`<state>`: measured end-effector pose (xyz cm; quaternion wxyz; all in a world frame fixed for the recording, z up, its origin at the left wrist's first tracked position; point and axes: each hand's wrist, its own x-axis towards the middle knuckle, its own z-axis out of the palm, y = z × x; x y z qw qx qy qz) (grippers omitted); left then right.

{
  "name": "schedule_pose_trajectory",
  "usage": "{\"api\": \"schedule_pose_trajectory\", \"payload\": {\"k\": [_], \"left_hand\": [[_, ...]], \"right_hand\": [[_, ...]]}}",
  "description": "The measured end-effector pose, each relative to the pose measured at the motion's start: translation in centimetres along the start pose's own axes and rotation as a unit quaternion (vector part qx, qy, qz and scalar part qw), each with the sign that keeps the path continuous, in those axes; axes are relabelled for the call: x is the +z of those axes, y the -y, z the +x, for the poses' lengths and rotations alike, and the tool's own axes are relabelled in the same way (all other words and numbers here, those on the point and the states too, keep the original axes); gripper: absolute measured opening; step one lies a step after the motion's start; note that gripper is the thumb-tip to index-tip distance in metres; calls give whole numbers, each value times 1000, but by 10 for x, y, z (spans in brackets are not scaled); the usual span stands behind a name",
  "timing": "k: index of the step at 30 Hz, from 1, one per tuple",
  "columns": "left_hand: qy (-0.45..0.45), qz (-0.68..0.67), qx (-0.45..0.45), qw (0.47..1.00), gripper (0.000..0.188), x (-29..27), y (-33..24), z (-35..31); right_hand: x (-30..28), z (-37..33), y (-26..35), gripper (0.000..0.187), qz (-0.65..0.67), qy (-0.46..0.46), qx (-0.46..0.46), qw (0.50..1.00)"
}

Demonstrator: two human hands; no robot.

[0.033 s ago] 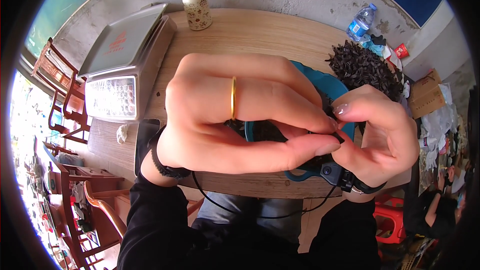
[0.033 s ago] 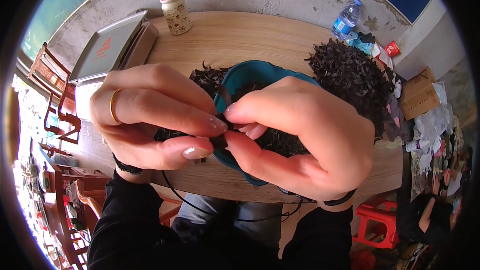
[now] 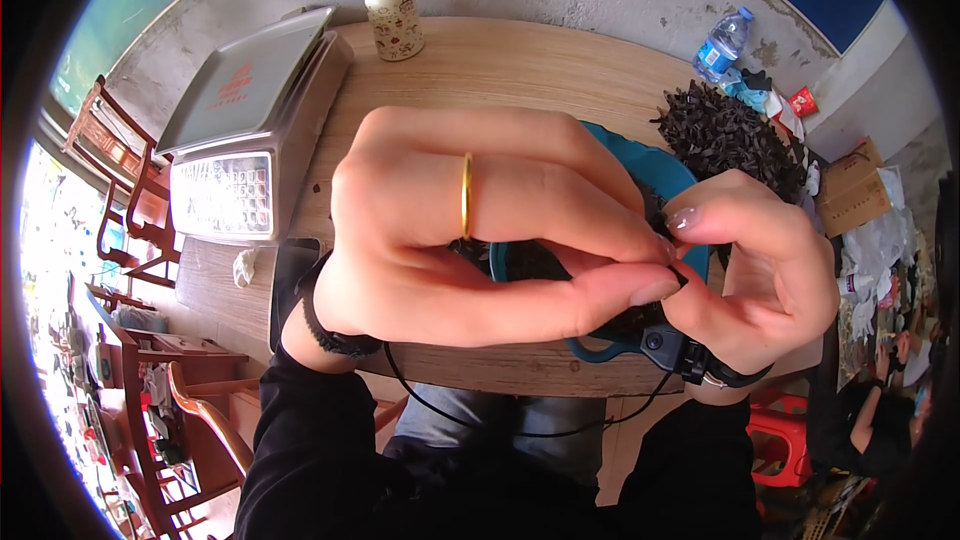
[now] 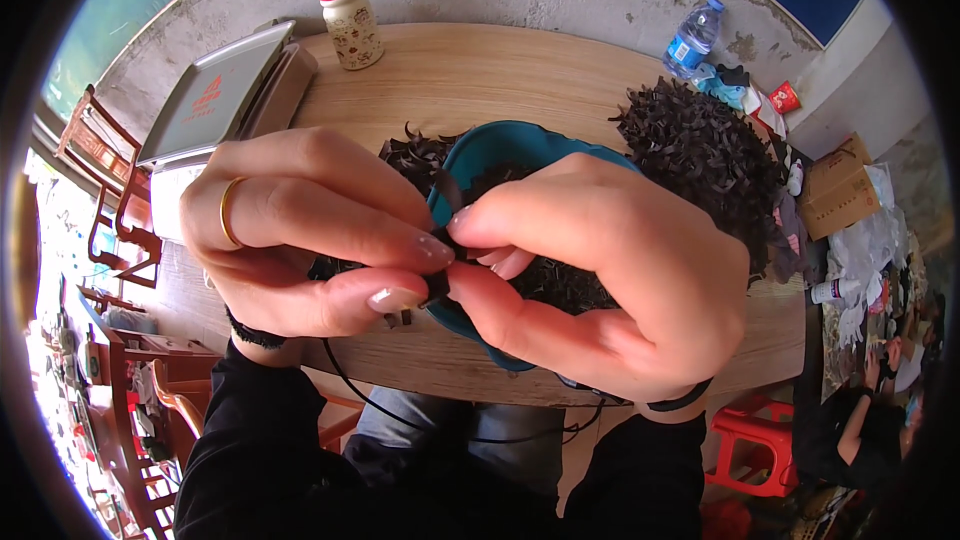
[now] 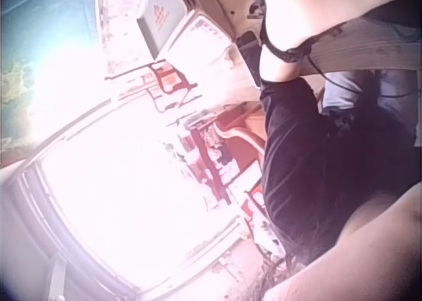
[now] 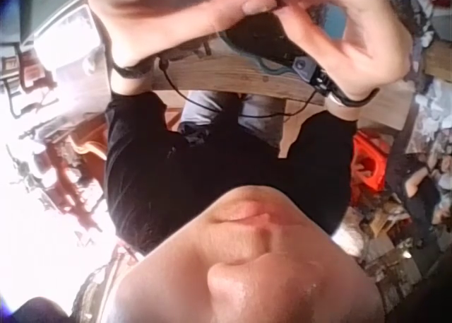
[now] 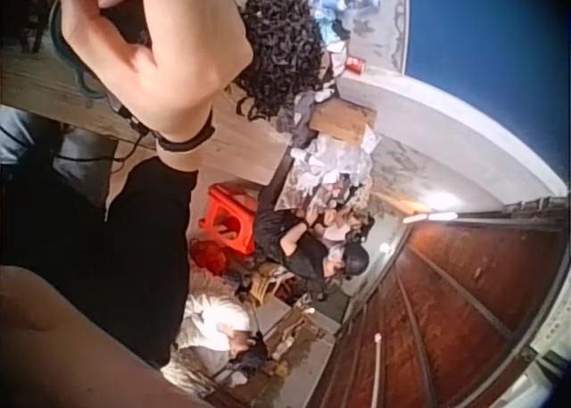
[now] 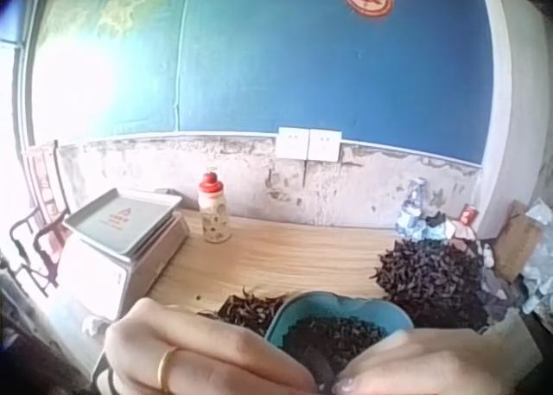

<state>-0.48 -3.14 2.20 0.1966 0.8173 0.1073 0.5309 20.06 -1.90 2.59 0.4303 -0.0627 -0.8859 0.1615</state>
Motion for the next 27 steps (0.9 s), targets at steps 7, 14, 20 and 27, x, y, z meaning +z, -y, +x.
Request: {"api": "schedule_pose_trajectory", "payload": {"k": [7,14,20,27], "left_hand": [[-36,-37,-46,998,17,-3,-5,-6],[-24,-54,-53,997,21,4,-5,1],[-36,-79,-38,995,18,5,1,-2],[-60,-210,-72,973,20,13,1,-5]], "right_hand": [[7,5,-3,34,30,8,-12,999],[-13,6,2,33,62,94,9,994],[-1,0,-6,35,55,34,-32,997],[1,2,-7,29,43,-12,-60,997]]}}
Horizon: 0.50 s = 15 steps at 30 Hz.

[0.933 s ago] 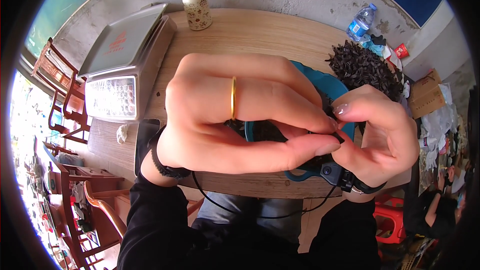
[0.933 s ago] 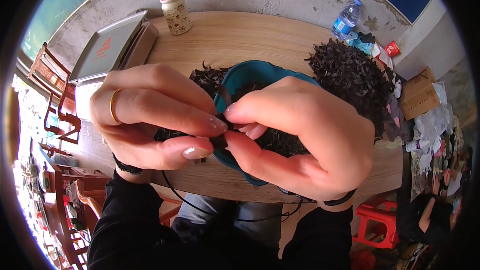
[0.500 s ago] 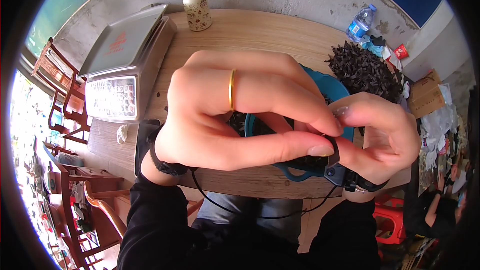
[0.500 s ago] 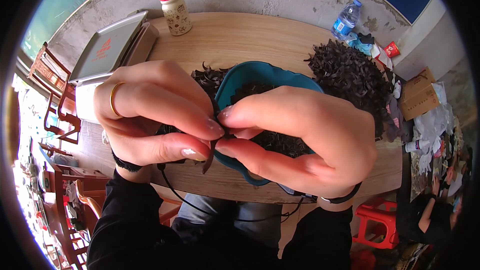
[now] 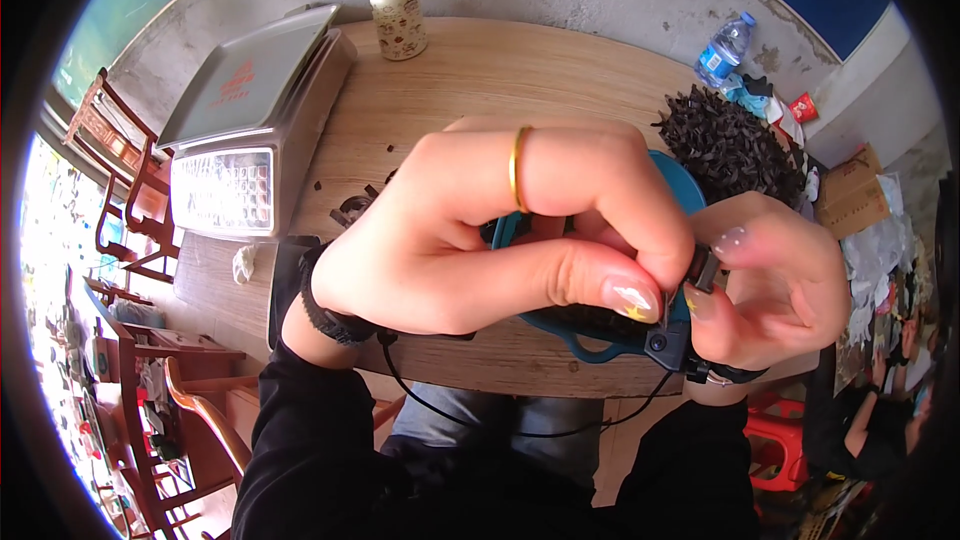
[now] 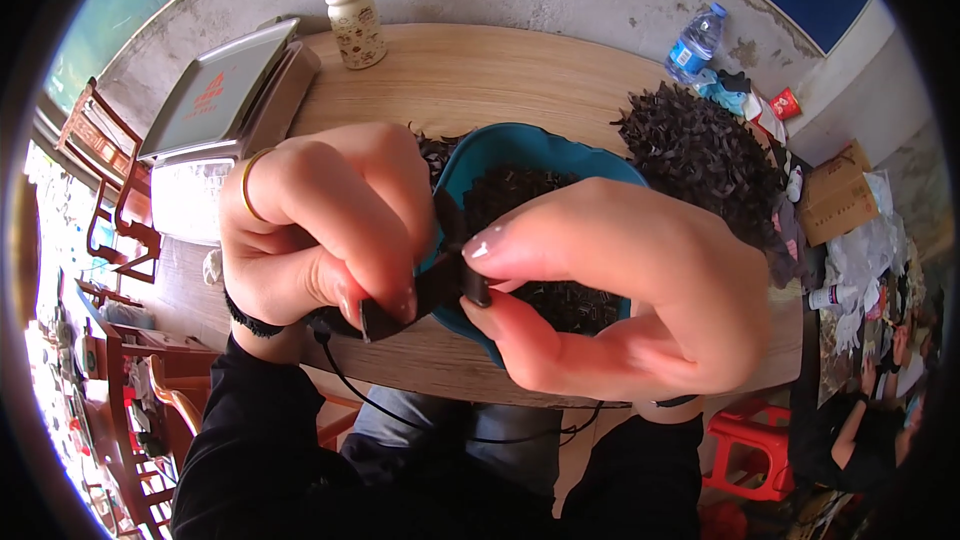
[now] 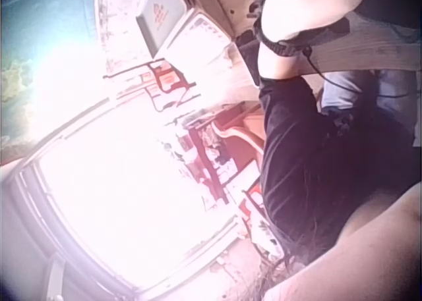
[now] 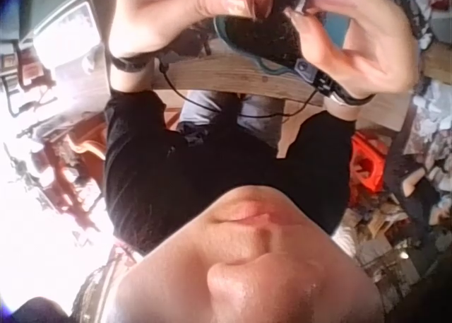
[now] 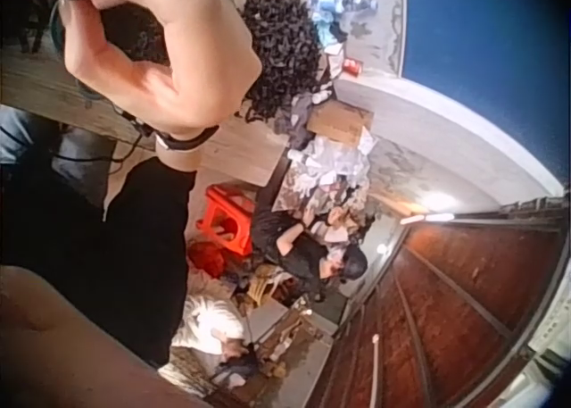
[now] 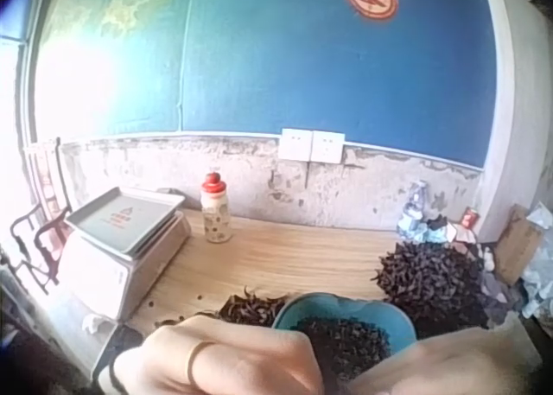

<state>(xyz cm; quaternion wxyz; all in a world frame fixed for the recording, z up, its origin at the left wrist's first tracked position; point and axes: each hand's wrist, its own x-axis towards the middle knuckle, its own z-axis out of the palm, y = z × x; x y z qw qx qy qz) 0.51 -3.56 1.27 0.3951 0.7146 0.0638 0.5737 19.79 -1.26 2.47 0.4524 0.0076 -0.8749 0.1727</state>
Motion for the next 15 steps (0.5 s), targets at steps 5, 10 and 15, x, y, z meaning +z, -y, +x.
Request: {"api": "schedule_pose_trajectory", "payload": {"k": [5,10,15], "left_hand": [[-37,-39,-228,972,14,4,-24,4],[-112,19,-264,958,15,7,-28,-1],[-90,137,-177,971,17,7,-25,-3]], "right_hand": [[-4,3,7,29,-18,30,4,999],[10,5,-3,31,45,-2,1,999],[8,7,3,30,-46,9,-4,999]]}}
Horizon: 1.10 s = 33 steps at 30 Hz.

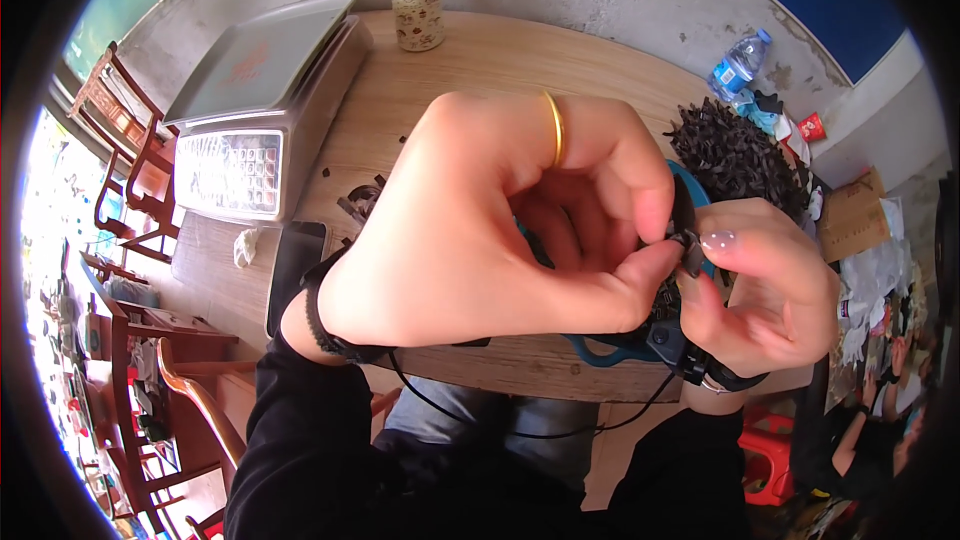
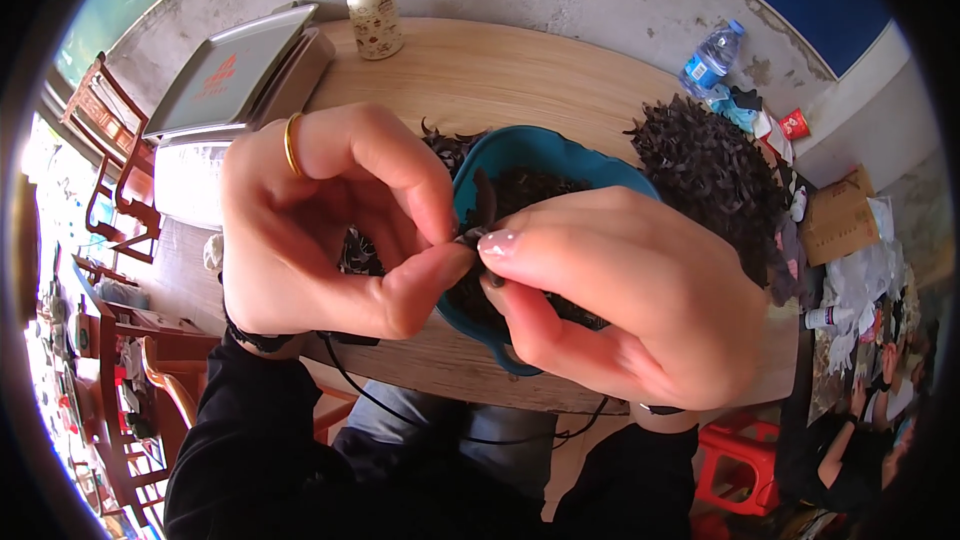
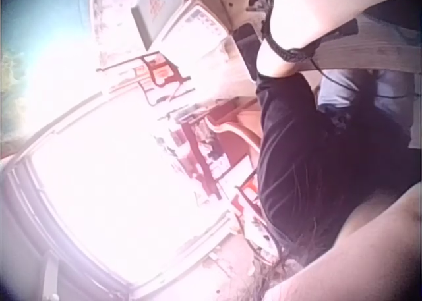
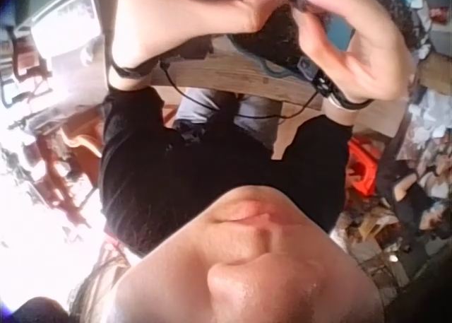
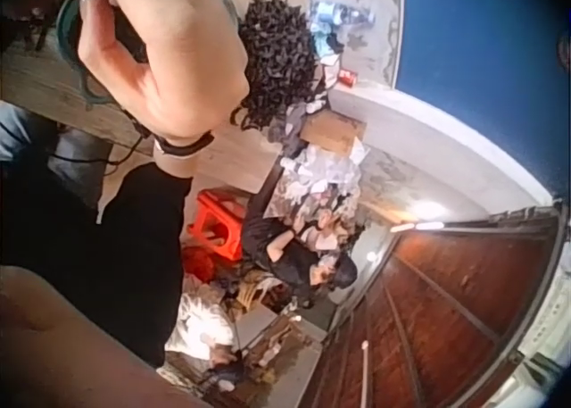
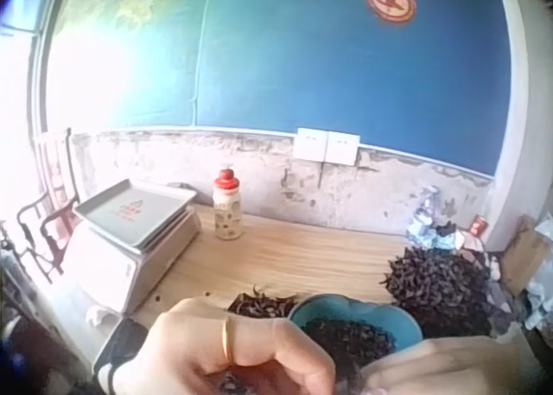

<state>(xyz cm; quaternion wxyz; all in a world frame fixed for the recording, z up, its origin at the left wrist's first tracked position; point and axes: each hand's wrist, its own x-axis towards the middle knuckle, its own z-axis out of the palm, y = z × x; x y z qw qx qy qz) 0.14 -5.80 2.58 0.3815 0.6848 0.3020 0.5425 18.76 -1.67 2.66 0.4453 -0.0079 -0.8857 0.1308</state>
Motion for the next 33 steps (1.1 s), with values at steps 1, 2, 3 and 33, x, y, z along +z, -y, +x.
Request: {"api": "schedule_pose_trajectory", "payload": {"k": [1,2,3,33], "left_hand": [[-1,-1,0,1000,17,0,-1,0],[2,36,3,999,17,-2,-2,-1],[5,72,5,997,16,-3,-3,-2],[29,188,252,949,16,-5,11,12]], "right_hand": [[-2,1,1,31,-13,25,4,1000],[-1,1,-1,31,-11,26,3,1000],[0,0,-2,31,-26,18,-9,999],[-6,-8,8,16,49,-29,121,991]]}}
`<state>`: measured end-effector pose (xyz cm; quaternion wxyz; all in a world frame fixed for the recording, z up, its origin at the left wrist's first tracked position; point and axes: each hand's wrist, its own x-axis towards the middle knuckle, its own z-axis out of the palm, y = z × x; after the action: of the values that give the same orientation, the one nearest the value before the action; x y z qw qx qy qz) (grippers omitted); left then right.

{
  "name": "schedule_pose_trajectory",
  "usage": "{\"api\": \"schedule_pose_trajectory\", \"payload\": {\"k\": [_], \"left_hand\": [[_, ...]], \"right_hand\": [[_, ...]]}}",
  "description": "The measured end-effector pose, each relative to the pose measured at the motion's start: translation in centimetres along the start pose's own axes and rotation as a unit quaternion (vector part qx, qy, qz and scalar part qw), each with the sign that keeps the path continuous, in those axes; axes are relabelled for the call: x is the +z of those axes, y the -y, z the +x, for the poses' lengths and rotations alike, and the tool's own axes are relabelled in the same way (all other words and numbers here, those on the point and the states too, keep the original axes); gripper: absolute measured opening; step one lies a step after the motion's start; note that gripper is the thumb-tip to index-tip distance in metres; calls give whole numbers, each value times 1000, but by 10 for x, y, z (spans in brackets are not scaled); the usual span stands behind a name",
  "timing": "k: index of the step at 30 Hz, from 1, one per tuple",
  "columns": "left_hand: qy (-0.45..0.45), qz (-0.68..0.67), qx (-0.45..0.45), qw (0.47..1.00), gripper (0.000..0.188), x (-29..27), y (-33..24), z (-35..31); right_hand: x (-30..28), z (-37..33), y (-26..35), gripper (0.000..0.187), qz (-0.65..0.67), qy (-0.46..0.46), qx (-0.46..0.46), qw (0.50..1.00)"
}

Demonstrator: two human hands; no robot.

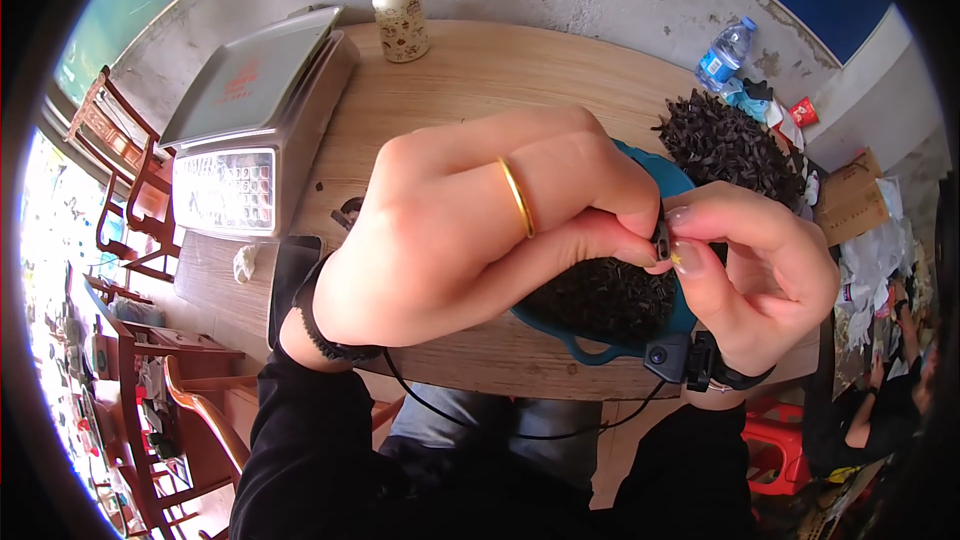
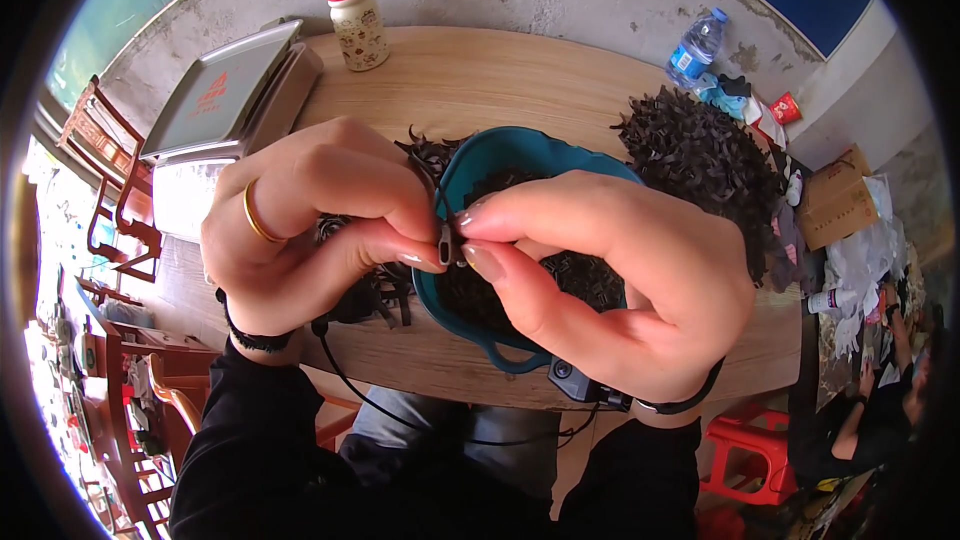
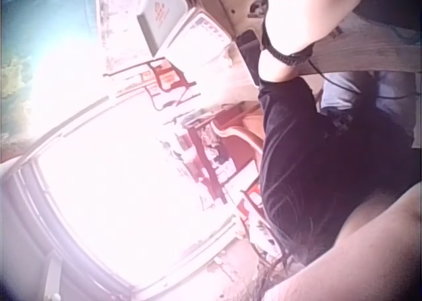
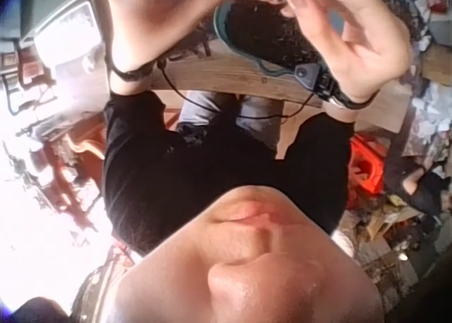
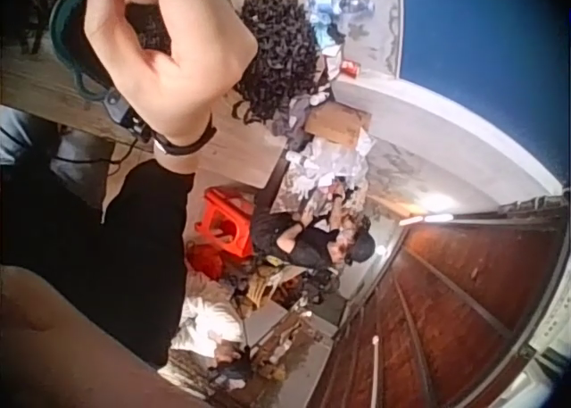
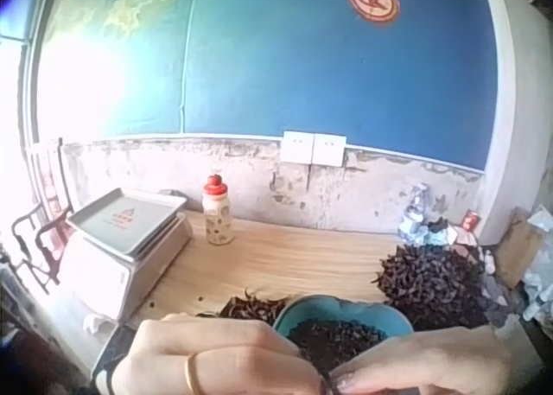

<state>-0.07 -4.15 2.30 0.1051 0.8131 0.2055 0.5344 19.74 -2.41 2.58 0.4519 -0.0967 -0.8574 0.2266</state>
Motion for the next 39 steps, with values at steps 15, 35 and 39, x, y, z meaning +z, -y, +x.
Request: {"api": "schedule_pose_trajectory", "payload": {"k": [15,35,39], "left_hand": [[-34,234,227,945,30,3,16,-1],[-43,311,148,938,27,-5,18,-2],[-37,327,140,934,28,-1,10,-3]], "right_hand": [[13,-1,2,10,164,-16,180,970],[7,0,-6,20,156,-111,190,963],[10,1,-14,34,249,-49,271,929]]}}
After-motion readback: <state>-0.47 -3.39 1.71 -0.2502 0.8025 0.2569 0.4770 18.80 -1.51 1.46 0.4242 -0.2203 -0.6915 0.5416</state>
